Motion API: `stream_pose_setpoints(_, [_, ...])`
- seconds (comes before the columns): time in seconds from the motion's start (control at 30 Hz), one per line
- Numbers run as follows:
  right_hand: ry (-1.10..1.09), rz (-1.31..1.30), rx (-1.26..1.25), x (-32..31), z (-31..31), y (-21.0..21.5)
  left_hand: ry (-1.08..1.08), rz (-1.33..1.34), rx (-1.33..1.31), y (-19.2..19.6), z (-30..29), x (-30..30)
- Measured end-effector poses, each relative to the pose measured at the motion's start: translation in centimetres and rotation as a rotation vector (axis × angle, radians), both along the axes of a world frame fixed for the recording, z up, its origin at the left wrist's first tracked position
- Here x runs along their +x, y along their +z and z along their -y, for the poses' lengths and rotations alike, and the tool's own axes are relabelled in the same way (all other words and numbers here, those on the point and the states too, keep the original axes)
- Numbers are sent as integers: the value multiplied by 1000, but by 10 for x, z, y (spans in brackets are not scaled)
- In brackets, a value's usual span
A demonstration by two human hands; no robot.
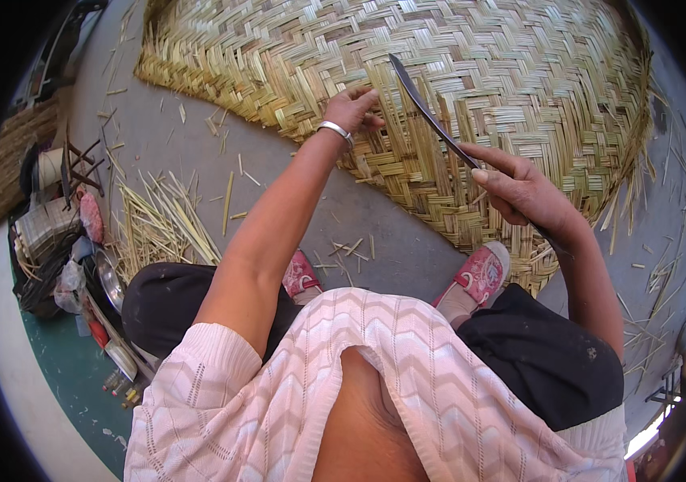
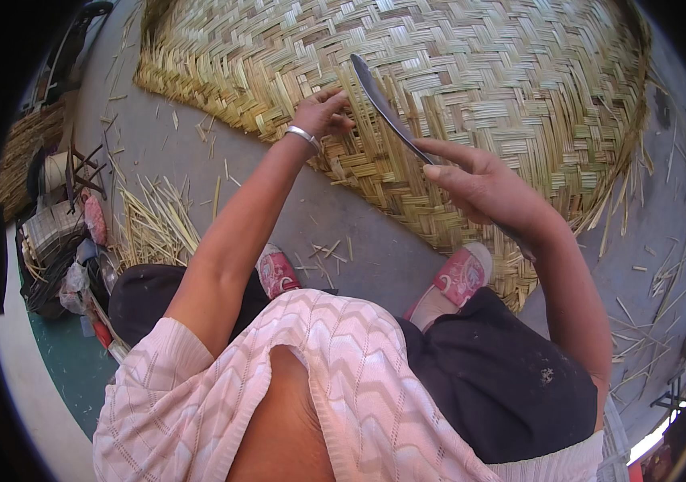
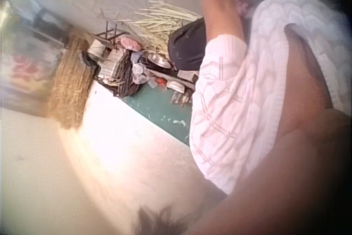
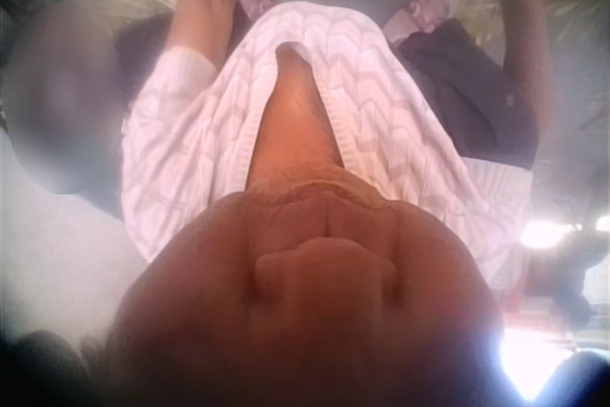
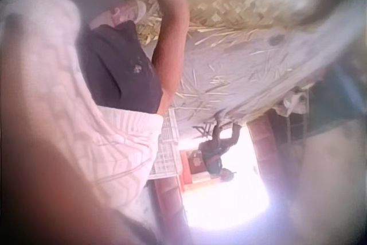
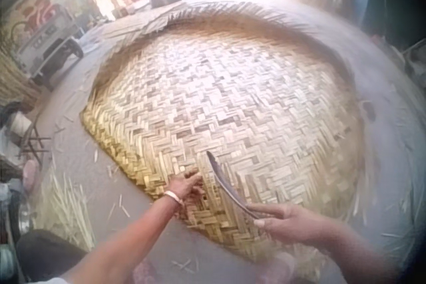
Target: The person is weaving a large mat using dried palm leaves. They use a curved knife to trim and secure the edges of the mat while sitting on the floor.
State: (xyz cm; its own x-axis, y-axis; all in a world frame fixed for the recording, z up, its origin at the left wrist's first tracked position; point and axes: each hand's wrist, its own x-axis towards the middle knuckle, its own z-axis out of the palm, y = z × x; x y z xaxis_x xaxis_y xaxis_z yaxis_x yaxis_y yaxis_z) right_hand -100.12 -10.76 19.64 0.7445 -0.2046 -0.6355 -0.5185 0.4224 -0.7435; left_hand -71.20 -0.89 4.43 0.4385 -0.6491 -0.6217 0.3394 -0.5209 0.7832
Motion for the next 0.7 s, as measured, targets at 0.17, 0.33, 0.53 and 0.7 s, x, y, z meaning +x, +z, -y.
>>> stream_pose_setpoints(0.17, [48, 53, 151, 5, -1, -10, -254, -319, 134, 10, -7, -6])
stream_pose_setpoints(0.33, [122, 53, 245, 12, -10, -20, -315, -276, 161, 0, -21, 1])
stream_pose_setpoints(0.53, [216, 10, 212, 30, -17, -27, -87, -97, 90, -20, -28, -18])
stream_pose_setpoints(0.7, [241, 8, 224, 38, -20, -22, -6, -44, 29, -19, -27, -28])
